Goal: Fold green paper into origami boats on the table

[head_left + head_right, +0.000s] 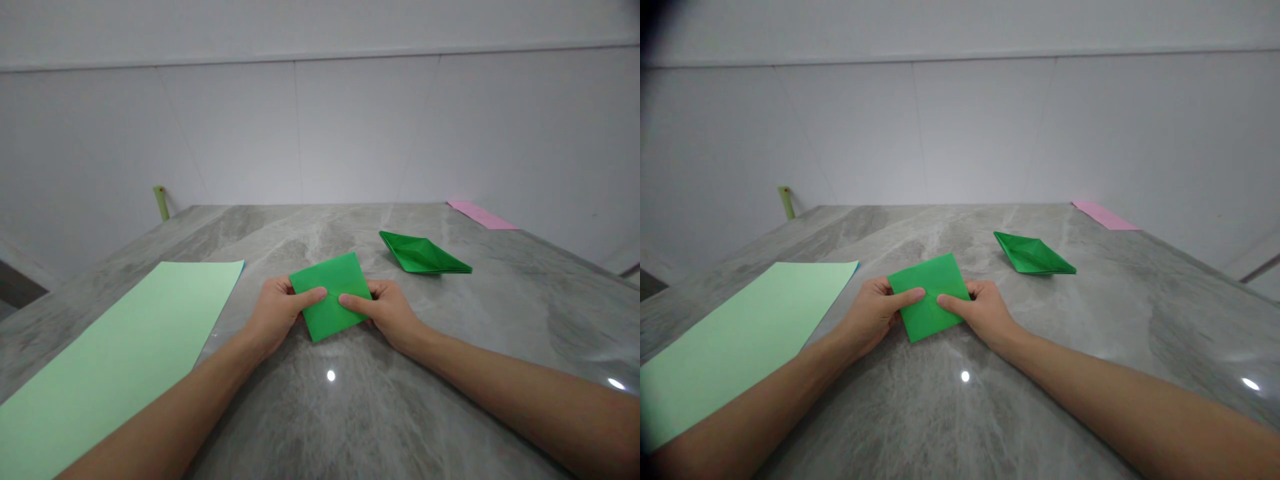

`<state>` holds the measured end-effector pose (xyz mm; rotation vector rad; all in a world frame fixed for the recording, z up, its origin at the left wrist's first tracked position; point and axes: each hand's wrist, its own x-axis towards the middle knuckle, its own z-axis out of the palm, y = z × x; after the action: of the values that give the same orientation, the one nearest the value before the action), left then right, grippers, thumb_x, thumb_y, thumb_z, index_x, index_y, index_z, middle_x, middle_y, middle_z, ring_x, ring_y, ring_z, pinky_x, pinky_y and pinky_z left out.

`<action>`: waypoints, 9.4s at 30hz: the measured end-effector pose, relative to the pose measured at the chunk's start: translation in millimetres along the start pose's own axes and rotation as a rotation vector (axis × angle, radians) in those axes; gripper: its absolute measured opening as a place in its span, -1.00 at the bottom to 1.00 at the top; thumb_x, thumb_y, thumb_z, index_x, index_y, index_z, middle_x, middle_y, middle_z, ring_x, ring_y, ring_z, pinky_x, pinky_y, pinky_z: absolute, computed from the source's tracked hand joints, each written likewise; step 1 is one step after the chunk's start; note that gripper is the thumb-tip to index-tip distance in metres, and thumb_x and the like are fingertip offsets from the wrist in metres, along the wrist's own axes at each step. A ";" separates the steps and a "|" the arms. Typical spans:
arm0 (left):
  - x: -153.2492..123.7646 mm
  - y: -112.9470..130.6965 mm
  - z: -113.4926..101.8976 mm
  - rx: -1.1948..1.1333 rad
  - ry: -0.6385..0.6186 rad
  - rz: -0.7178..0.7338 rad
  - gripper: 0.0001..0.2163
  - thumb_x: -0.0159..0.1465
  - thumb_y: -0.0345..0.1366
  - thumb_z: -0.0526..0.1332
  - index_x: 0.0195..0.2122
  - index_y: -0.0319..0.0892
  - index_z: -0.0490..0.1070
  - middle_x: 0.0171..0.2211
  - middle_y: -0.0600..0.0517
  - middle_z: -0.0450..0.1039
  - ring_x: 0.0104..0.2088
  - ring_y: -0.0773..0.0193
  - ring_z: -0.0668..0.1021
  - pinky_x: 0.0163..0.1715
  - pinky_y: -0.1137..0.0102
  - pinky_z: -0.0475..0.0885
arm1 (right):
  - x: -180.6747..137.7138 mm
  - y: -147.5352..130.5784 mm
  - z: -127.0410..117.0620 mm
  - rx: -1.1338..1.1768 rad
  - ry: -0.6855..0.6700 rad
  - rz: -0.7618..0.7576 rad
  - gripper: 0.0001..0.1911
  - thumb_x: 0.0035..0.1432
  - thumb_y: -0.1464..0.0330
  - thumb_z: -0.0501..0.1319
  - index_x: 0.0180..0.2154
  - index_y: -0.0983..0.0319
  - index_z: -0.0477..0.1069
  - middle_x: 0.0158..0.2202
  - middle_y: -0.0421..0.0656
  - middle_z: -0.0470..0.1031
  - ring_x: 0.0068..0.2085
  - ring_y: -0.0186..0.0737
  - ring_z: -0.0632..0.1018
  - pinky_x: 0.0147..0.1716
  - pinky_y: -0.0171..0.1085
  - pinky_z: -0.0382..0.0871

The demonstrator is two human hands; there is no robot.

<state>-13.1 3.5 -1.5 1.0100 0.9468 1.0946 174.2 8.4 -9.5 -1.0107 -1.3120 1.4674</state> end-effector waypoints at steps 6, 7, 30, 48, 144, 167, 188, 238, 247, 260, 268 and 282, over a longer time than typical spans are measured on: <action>-2.0 -2.5 2.4 0.074 -0.024 0.012 -0.76 -0.01 -0.24 0.46 -0.37 -0.27 0.58 -0.33 -0.08 0.62 -0.34 0.14 0.61 -0.19 0.22 0.50 | -0.4 1.9 0.2 0.039 -0.007 0.053 -0.71 -0.20 0.19 0.48 -0.45 0.25 0.59 -0.43 -0.14 0.61 -0.44 -0.24 0.55 -0.37 -0.24 0.44; -2.1 -2.5 2.5 0.081 -0.025 0.014 -0.76 -0.02 -0.23 0.46 -0.38 -0.26 0.58 -0.33 -0.07 0.62 -0.35 0.14 0.61 -0.19 0.22 0.50 | -0.4 2.1 0.1 0.040 -0.009 0.053 -0.71 -0.19 0.19 0.48 -0.45 0.25 0.59 -0.43 -0.14 0.61 -0.45 -0.24 0.54 -0.38 -0.25 0.44; -4.8 5.7 -5.5 0.250 -0.155 -0.110 -0.68 0.00 -0.14 0.43 -0.31 -0.27 0.54 -0.39 -0.05 0.59 -0.44 0.21 0.56 -0.39 0.36 0.45 | 2.9 6.6 -5.5 0.084 -0.011 -0.091 -0.73 -0.07 0.19 0.43 -0.34 0.22 0.59 -0.59 -0.27 0.43 -0.59 -0.43 0.34 -0.60 -0.39 0.14; 7.2 9.0 -10.5 0.065 0.198 0.140 -0.72 -0.05 -0.21 0.47 -0.34 -0.22 0.54 -0.45 0.04 0.55 -0.48 0.37 0.49 -0.45 0.49 0.35 | 8.3 7.9 -5.0 0.120 0.197 -0.209 -0.77 -0.19 0.29 0.45 -0.42 0.20 0.51 -0.46 -0.21 0.51 -0.43 -0.29 0.45 -0.41 -0.30 0.28; 2.7 -10.3 -2.1 0.018 -0.108 -0.055 -0.64 0.10 0.01 0.37 -0.35 -0.24 0.57 -0.42 -0.06 0.59 -0.40 0.16 0.60 -0.37 0.34 0.45 | 0.3 7.5 -9.5 -0.454 0.315 -0.549 -0.96 0.06 0.33 0.32 -0.37 0.14 0.54 -0.43 -0.21 0.43 -0.35 -0.18 0.39 -0.30 -0.19 0.25; -0.6 -4.8 7.3 -0.033 -0.085 -0.053 -0.65 0.11 -0.05 0.37 -0.29 -0.27 0.56 -0.35 -0.08 0.60 -0.31 0.14 0.61 -0.29 0.32 0.50 | -5.1 0.0 -3.7 -0.772 0.332 -0.806 -0.93 0.13 0.45 0.30 -0.34 0.17 0.53 -0.40 -0.18 0.55 -0.27 -0.11 0.43 -0.25 -0.09 0.29; -2.4 3.6 3.1 0.163 0.236 0.231 -0.74 0.15 -0.07 0.30 -0.40 -0.20 0.48 -0.52 0.10 0.44 -0.52 0.35 0.50 -0.51 0.47 0.46 | -10.3 -2.9 -0.7 -0.844 0.294 -0.816 -0.94 0.13 0.45 0.31 -0.36 0.18 0.49 -0.40 -0.23 0.58 -0.30 -0.14 0.42 -0.22 -0.07 0.19; -6.6 -4.5 6.8 0.151 -0.108 -0.026 -0.67 0.09 -0.01 0.36 -0.43 -0.23 0.57 -0.51 0.00 0.53 -0.53 0.30 0.49 -0.48 0.43 0.38 | -10.3 -1.0 -0.9 -0.825 0.215 -0.898 -0.79 0.18 0.45 0.23 -0.19 0.08 0.57 -0.38 -0.18 0.52 -0.29 -0.15 0.44 -0.26 -0.09 0.25; -4.7 -9.3 6.3 0.027 -0.192 -0.023 -0.59 0.05 0.06 0.39 -0.38 -0.25 0.59 -0.47 -0.05 0.58 -0.48 0.22 0.56 -0.41 0.39 0.44 | -15.5 -3.1 -3.0 -0.921 0.186 -1.052 -0.55 0.13 0.53 0.16 -0.04 -0.04 0.54 -0.33 -0.18 0.49 -0.29 -0.16 0.40 -0.24 -0.08 0.17; -12.2 1.2 14.0 -0.248 -0.256 -0.245 -0.62 0.32 -0.01 0.16 -0.02 -0.18 0.49 -0.13 -0.18 0.56 -0.23 0.05 0.62 -0.34 0.21 0.56 | -19.4 -6.8 -1.0 -1.030 0.198 -1.108 -0.50 0.09 0.56 0.12 -0.03 -0.03 0.52 -0.27 -0.16 0.52 -0.26 -0.13 0.41 -0.22 -0.06 0.16; -13.4 7.1 13.5 -0.365 -0.389 -0.365 -0.38 0.33 0.20 -0.12 0.11 -0.14 0.39 -0.14 -0.18 0.52 -0.23 0.11 0.60 -0.37 0.23 0.58 | -19.0 -3.2 -0.5 -1.205 0.162 -1.128 -0.55 0.10 0.56 0.12 0.01 0.13 0.46 0.00 -0.09 0.54 -0.07 -0.03 0.45 0.07 0.15 0.12; -16.8 2.8 11.7 -0.282 -0.401 -0.190 -0.70 0.16 -0.48 0.37 -0.07 -0.15 0.51 -0.16 -0.01 0.55 -0.19 0.26 0.59 -0.14 0.30 0.55 | -23.0 -6.7 5.4 -1.255 0.120 -1.116 -0.62 0.23 0.51 0.08 0.07 0.29 0.40 0.12 -0.07 0.48 0.00 0.01 0.47 0.22 0.26 -0.08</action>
<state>-6.0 -14.4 6.1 0.8449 0.5335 0.7992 175.8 -14.9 -2.0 -0.7376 -2.1857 -0.3631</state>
